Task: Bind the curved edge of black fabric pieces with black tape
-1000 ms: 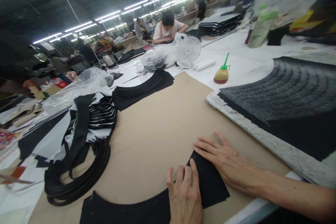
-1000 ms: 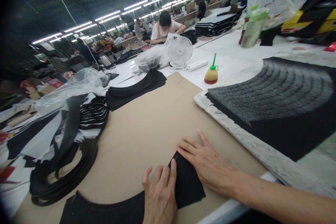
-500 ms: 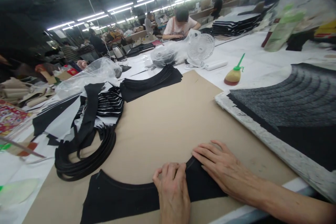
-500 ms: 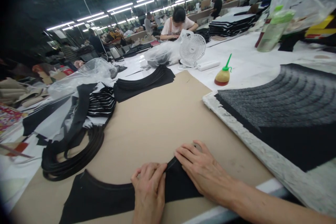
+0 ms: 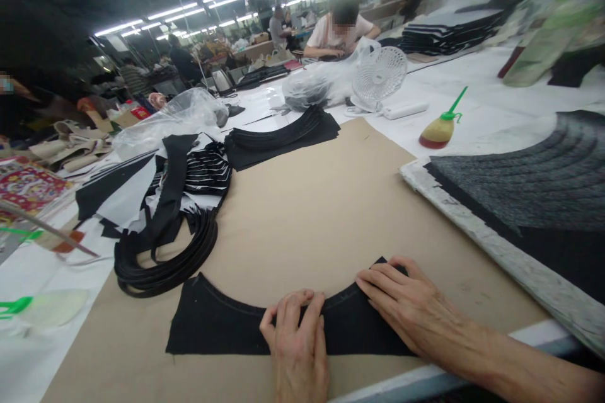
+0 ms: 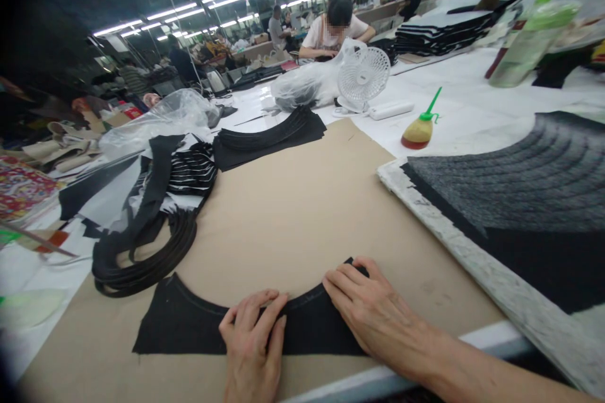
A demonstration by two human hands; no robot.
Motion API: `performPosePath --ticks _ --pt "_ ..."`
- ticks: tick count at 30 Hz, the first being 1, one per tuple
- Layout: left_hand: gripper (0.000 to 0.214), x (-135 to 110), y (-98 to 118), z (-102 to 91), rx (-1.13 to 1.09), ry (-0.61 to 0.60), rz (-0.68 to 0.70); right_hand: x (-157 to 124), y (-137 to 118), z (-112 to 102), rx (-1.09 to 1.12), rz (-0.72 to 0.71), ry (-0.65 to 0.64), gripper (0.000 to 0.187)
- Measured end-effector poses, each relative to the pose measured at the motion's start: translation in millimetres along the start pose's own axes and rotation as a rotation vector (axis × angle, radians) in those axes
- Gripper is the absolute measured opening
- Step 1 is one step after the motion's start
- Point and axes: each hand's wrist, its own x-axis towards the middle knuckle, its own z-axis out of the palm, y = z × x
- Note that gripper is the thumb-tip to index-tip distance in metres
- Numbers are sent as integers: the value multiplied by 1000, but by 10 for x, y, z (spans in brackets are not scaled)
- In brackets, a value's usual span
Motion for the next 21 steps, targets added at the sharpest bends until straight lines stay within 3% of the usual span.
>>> performPosePath --ticks 7,13,21 --pt "27 -71 52 -4 -59 -46 15 16 -83 -29 99 15 -35 32" --pt "21 72 144 4 -158 -41 -24 32 -76 9 167 35 -43 32" --pt "17 297 166 121 -123 -250 7 -32 -113 47 125 24 29 34"
